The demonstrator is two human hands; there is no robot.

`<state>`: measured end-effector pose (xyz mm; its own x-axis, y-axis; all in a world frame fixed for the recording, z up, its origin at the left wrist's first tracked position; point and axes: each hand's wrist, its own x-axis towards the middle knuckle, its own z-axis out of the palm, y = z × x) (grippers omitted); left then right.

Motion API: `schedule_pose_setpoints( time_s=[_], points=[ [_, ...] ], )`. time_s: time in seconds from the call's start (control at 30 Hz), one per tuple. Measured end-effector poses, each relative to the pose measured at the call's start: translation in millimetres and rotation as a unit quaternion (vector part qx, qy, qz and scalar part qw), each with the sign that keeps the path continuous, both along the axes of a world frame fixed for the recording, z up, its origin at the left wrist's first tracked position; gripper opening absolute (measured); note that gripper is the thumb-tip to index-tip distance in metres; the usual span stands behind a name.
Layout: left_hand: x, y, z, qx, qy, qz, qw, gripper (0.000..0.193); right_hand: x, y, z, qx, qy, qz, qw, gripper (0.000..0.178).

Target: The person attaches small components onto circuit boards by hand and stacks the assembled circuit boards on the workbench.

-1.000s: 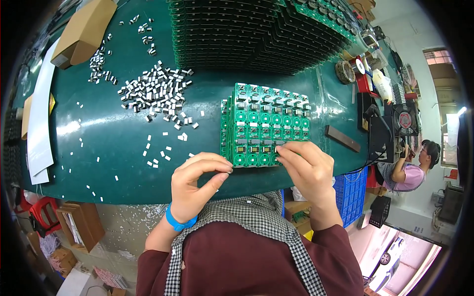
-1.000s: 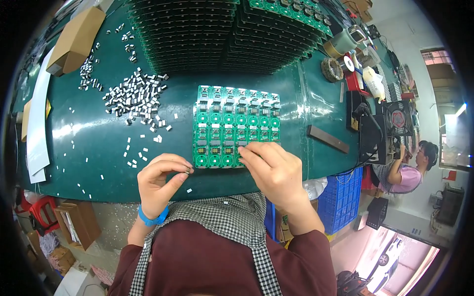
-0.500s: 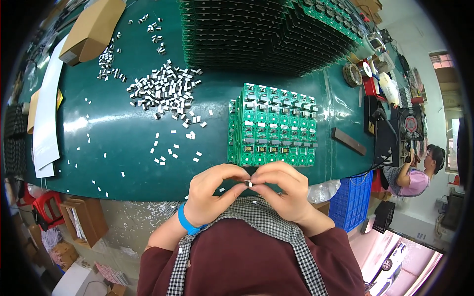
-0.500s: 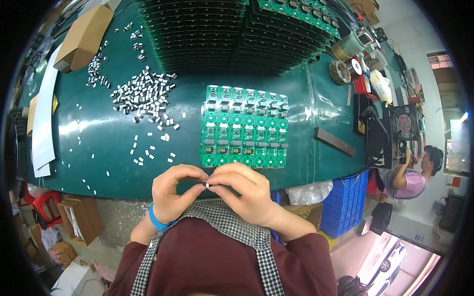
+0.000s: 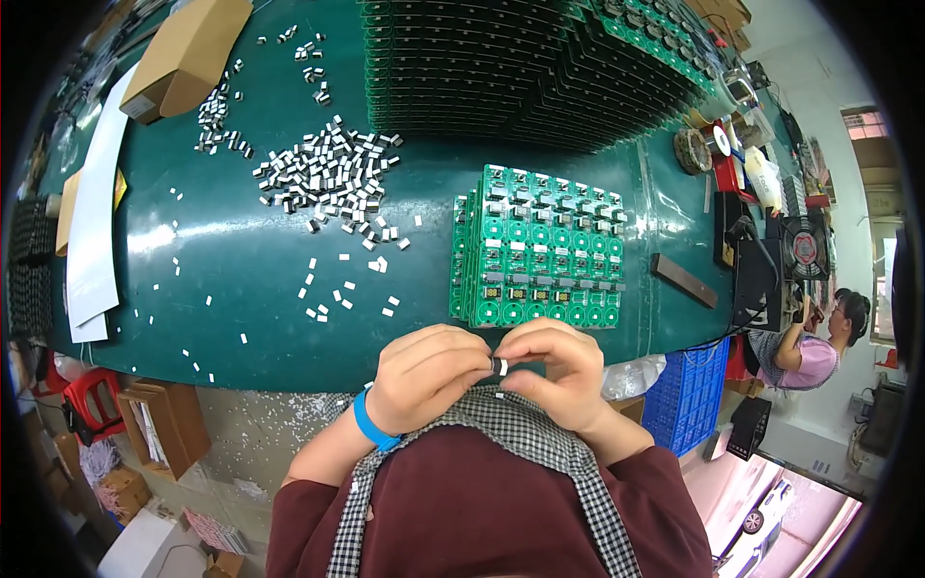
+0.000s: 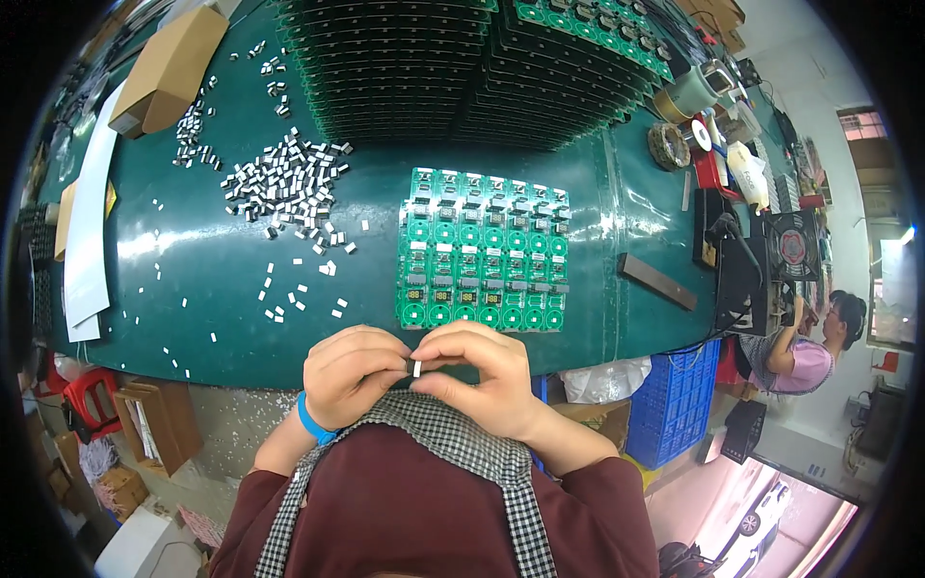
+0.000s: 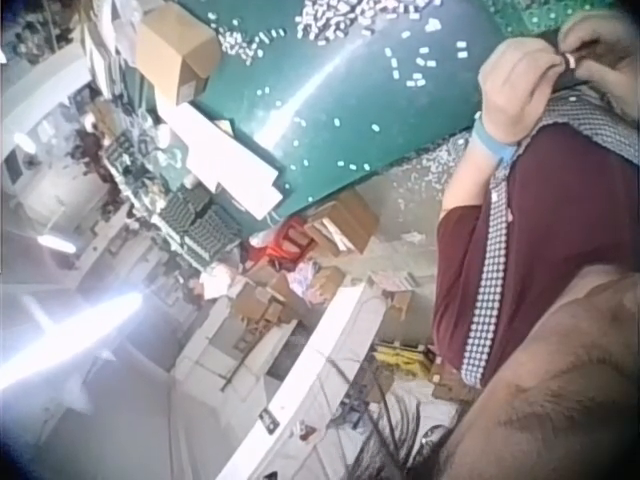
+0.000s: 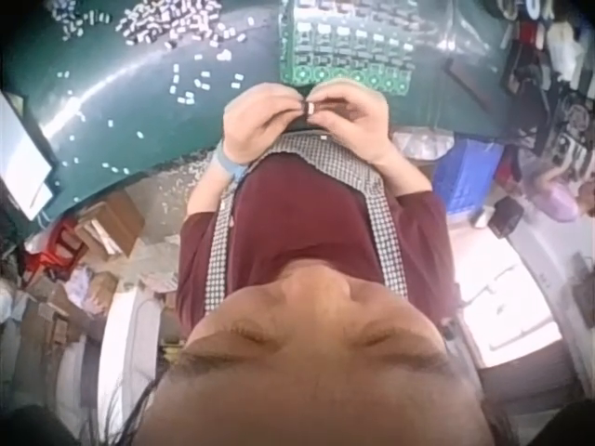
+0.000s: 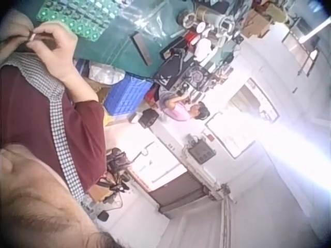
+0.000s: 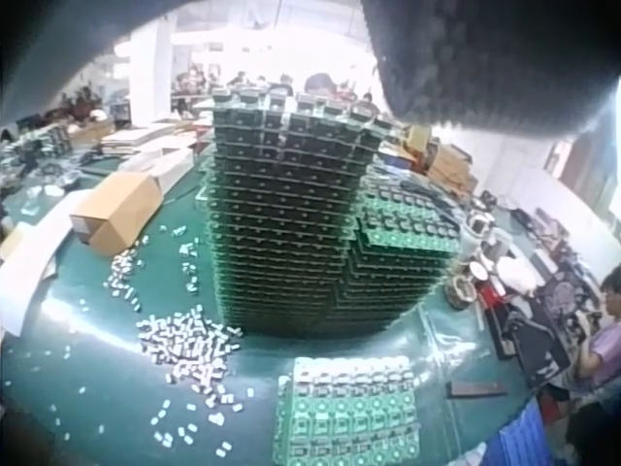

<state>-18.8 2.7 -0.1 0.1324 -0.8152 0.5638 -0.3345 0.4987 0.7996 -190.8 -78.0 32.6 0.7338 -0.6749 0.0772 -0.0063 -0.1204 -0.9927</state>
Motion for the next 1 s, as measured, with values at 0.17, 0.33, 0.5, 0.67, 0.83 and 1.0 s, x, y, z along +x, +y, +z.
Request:
schedule_pose_setpoints(
  time_s=[0.17,0.33,0.5,0.67,0.83,1.0],
  points=[
    [-0.3,-0.2,-1.7,0.009,0.031,-0.028,0.999,0.019,-0.2,-8.6,2.3,-0.176,0.011,0.045,0.983,0.024],
    [-1.4,0.1,-6.0,0.004,0.021,-0.028,0.999,0.019,5.2,-12.5,8.6,-0.207,0.044,0.060,0.975,0.021],
    [-4.1,1.3,0.2,0.047,0.038,0.008,0.998,0.021,4.2,-11.8,3.3,-0.270,0.022,0.024,0.962,0.021],
    [-2.7,0.1,-3.3,0.006,-0.018,0.010,1.000,0.025,1.3,-1.6,-3.4,-0.342,0.026,-0.030,0.939,0.024],
    [-4.6,-1.2,-2.1,-0.009,-0.027,0.045,0.999,0.022,0.2,-2.7,-4.3,-0.358,0.023,-0.044,0.932,0.025],
    [-4.4,-1.1,-0.4,0.002,-0.022,0.042,0.999,0.022,0.2,-3.9,-5.7,-0.353,0.015,-0.039,0.935,0.024]
  ],
)
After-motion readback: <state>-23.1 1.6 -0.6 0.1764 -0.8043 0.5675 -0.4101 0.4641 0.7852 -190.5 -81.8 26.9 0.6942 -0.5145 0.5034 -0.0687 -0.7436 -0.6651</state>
